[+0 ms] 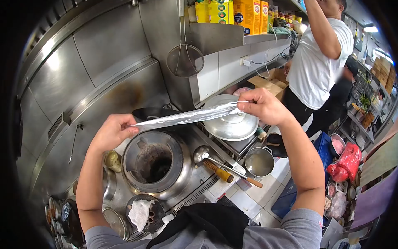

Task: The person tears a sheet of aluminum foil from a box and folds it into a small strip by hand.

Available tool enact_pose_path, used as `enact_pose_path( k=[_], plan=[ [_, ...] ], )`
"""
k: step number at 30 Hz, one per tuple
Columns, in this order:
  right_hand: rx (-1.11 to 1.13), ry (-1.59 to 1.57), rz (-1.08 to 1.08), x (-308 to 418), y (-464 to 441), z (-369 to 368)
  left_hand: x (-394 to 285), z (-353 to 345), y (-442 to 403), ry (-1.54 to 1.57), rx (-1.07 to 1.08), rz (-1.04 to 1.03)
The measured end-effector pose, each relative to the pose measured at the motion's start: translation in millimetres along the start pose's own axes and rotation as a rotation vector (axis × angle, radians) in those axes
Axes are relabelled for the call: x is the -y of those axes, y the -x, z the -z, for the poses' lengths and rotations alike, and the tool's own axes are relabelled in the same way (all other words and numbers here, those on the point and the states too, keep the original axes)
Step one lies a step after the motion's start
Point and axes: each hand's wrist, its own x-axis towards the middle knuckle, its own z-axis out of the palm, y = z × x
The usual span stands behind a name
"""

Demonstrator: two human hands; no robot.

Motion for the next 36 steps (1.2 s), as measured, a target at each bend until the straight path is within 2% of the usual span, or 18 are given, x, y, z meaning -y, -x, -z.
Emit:
enact_pose_path(
  k=[1,3,4,6,10,12,17,19,23,25,26,28,31,34,36],
  plan=[
    [0.027,0.039,-0.02,0.4,-4.3,0.3,5.1,-1.5,-3.5,-0.002,0.002,0.008],
    [0.075,0.144,0.013,9.6,-8.3,-5.0,22.5,-11.4,-13.1,-0.249,0.121,-0.413],
    [0.081,0.133,0.01,10.6,-11.2,-9.2,25.7,-16.3,-16.9,-0.25,0.13,-0.404],
    [0.118,0.306,0.146,13.8,-16.5,-14.8,17.7,-29.8,-27.3,-0.12,0.328,-0.349],
    [0.163,0.35,0.024,21.8,-24.0,-22.6,-28.9,-55.2,-50.4,0.079,0.458,-0.216],
    [0.135,0.36,0.048,19.5,-23.6,-24.4,-39.1,-67.5,-58.3,0.207,0.436,-0.17],
    [0.115,0.352,0.087,9.5,-18.9,-18.1,-57.7,-67.1,-62.1,0.106,0.408,-0.123],
    [0.163,0.418,-0.04,12.6,-16.1,-18.7,-60.5,-68.5,-61.5,0.033,0.38,-0.08],
    [0.253,0.441,-0.127,12.2,-19.7,-21.7,-59.4,-71.8,-62.9,-0.102,0.306,-0.124],
    [0.195,0.728,0.103,5.0,-22.2,-31.3,-56.5,-77.5,-63.1,-0.31,0.162,-0.223],
    [0.196,0.722,0.103,4.3,-24.6,-40.0,-57.6,-80.0,-61.8,-0.311,0.167,-0.219],
    [0.14,0.658,0.304,10.2,-32.3,-65.5,-63.2,-87.9,-59.7,-0.489,0.072,-0.261],
    [0.198,0.753,0.19,22.6,-41.3,-101.1,-73.5,-96.2,-54.8,-0.554,-0.002,-0.301],
    [0.217,0.707,0.122,20.6,-50.5,-112.0,-69.5,-97.6,-53.8,-0.585,-0.023,-0.295],
    [0.214,0.759,0.147,17.6,-50.1,-116.0,-65.0,-97.9,-50.1,-0.572,-0.028,-0.284]
  ],
)
